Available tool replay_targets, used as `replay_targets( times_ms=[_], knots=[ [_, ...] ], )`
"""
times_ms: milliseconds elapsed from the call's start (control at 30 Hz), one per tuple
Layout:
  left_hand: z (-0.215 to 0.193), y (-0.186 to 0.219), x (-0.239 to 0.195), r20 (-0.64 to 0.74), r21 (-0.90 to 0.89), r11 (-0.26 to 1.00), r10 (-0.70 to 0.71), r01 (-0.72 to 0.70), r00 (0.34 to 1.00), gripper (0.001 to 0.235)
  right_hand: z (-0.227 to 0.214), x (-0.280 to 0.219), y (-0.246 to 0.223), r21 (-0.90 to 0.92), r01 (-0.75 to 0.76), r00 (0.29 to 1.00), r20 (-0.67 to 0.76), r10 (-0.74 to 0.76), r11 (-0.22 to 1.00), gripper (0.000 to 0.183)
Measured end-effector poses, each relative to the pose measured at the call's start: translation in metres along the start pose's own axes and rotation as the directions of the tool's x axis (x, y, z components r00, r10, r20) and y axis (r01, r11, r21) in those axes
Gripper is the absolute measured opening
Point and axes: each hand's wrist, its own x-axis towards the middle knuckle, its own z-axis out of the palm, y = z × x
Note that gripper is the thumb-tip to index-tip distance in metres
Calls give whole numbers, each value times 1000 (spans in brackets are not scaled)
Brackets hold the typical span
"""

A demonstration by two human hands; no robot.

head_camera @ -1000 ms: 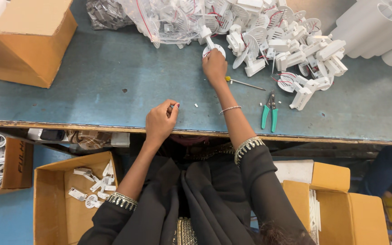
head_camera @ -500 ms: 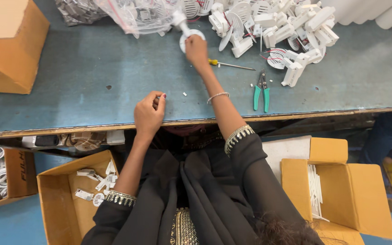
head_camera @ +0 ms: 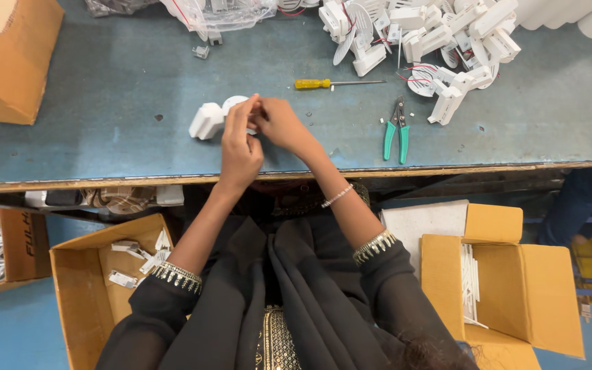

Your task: The person assembles white plastic electrical components at a workbench. They use a screwdriver to tighten screws and pliers to cut wires, then place the finished units into a cardboard box.

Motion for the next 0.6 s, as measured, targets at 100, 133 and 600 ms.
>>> replay_targets(
  times_ms=[100,133,600],
  knots=[
    [15,1,-3,23,79,997,-27,25,999,71,-17,-23,-3,-30,49,998,-30,-50,998,16],
    [18,1,-5,29,136,991,-22,17,999,68,-21,-32,-3,-18,85,995,-43,-85,996,18],
    [20,-15,-6,46,184,974,128,-134,991,10,-37,-87,15,519,-128,950,-180,255,845,15]
  ],
)
